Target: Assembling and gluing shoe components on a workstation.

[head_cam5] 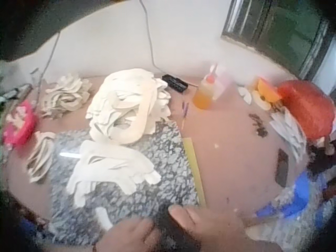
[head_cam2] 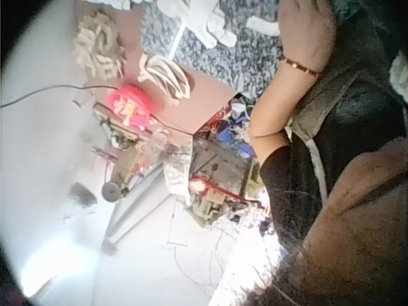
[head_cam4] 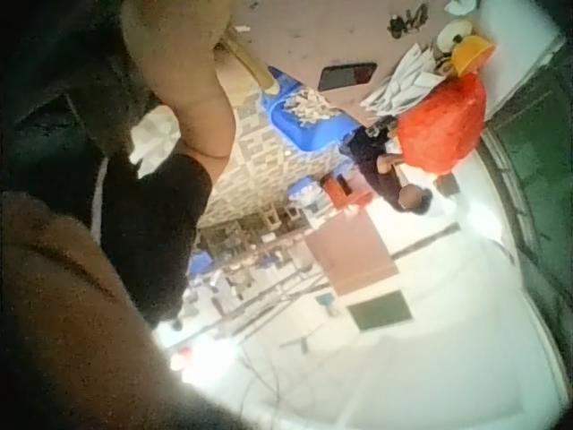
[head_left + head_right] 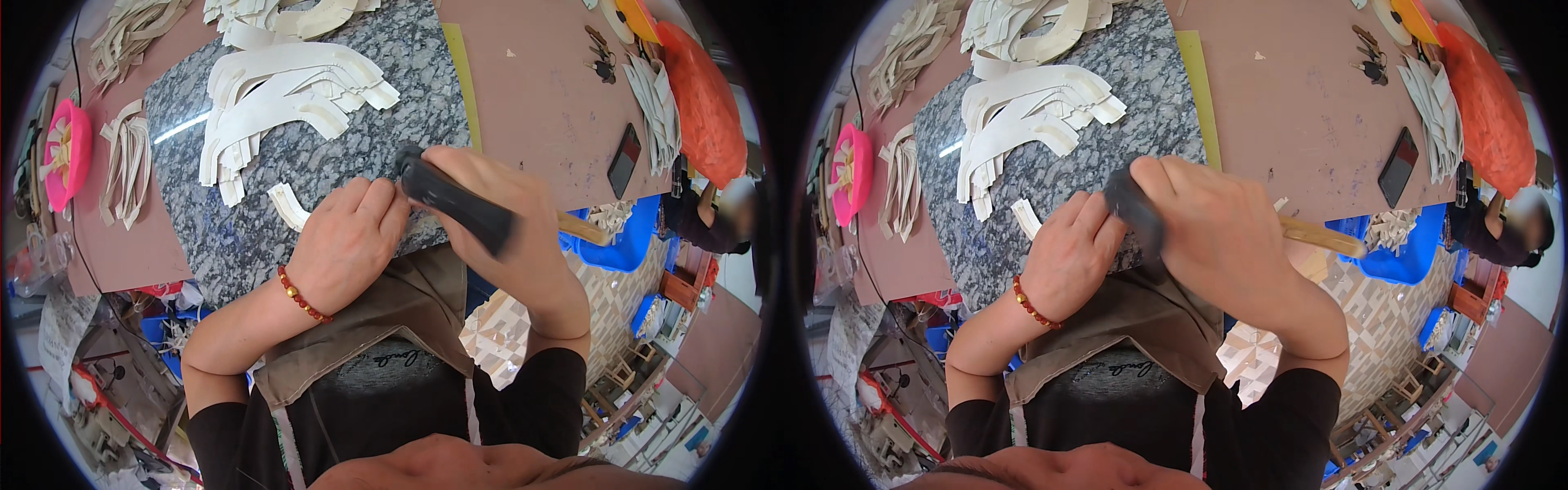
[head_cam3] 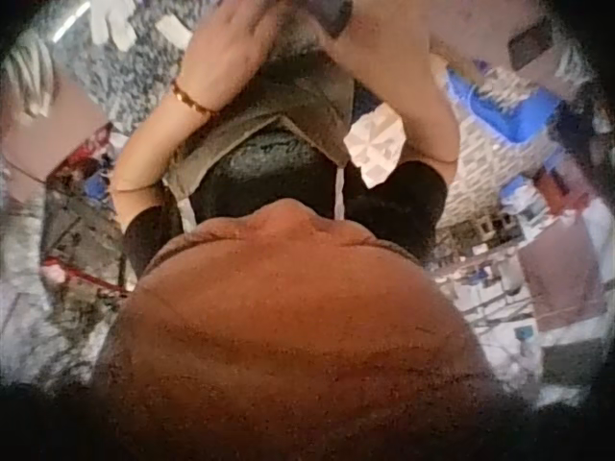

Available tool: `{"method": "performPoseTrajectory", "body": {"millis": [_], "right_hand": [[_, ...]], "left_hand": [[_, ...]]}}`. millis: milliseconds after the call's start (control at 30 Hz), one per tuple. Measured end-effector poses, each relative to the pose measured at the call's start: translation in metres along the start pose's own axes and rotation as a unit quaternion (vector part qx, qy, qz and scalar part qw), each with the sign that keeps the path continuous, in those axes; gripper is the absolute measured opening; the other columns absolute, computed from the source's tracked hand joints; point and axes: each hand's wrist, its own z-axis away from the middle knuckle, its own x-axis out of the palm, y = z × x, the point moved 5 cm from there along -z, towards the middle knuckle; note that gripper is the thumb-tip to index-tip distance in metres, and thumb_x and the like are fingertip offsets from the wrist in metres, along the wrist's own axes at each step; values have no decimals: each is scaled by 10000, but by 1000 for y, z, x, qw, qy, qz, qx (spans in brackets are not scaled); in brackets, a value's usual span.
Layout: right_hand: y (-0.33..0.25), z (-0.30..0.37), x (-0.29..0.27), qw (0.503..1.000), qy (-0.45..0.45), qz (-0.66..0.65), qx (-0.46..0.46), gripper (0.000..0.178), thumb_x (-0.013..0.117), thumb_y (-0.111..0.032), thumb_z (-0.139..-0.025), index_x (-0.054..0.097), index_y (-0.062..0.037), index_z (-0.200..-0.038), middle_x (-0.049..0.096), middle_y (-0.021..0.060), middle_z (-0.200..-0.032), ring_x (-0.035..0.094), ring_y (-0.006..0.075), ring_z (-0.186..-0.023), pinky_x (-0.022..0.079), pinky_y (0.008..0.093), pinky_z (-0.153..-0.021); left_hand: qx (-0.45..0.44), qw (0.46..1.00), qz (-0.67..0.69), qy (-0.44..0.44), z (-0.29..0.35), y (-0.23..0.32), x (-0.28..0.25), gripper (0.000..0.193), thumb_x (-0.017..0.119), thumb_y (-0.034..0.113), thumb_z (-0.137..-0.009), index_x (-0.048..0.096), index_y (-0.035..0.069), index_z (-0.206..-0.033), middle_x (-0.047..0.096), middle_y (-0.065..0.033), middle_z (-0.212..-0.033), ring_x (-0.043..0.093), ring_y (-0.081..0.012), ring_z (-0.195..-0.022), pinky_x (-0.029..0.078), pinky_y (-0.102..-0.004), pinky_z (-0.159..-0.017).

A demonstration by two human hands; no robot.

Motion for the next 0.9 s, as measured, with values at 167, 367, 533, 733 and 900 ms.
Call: {"method": "performPoseTrajectory", "body": {"millis": [167, 367, 533, 733, 900], "right_hand": [[-1, -8, -6, 998, 10, 54, 22, 211, 822, -125, -871, 715, -43, -1033, 705, 135, -926, 710, 342, -812, 557, 358, -700], [7, 7, 4, 998, -35, 39, 40, 229, 823, -60, -854, 712, -30, -1053, 708, 139, -932, 711, 312, -793, 560, 340, -708], [-7, 15, 3, 999, -42, -6, 23, 232, 828, -39, -843, 701, -24, -1036, 698, 132, -909, 700, 312, -772, 555, 341, -694], [-6, 14, 4, 996, -81, 32, -22, 213, 724, -135, -904, 581, -112, -1059, 629, 84, -799, 671, 354, -744, 515, 453, -613], [-25, 19, 20, 996, -88, 13, 12, 177, 809, -57, -862, 692, -19, -990, 669, 127, -867, 682, 304, -738, 541, 347, -658]], "left_hand": [[-15, 998, 40, 55, 0, -9, -2, 272, 643, 92, -862, 657, 2, -1118, 565, -87, -954, 593, -252, -895, 520, -362, -767], [-14, 988, 154, 18, 5, -28, -5, 210, 663, 14, -808, 692, 17, -1016, 621, -96, -970, 620, -295, -881, 544, -389, -755], [100, 991, 84, -24, 7, -30, -11, 263, 661, 41, -782, 690, 8, -1041, 618, -96, -991, 623, -278, -888, 555, -367, -764], [170, 984, 49, -25, 21, -43, -18, 305, 649, 85, -793, 672, -4, -1083, 598, -89, -997, 606, -252, -896, 552, -347, -769], [140, 989, 48, 2, 36, -43, -24, 299, 640, 110, -811, 657, -6, -1086, 584, -87, -977, 589, -249, -888, 543, -342, -779]]}}
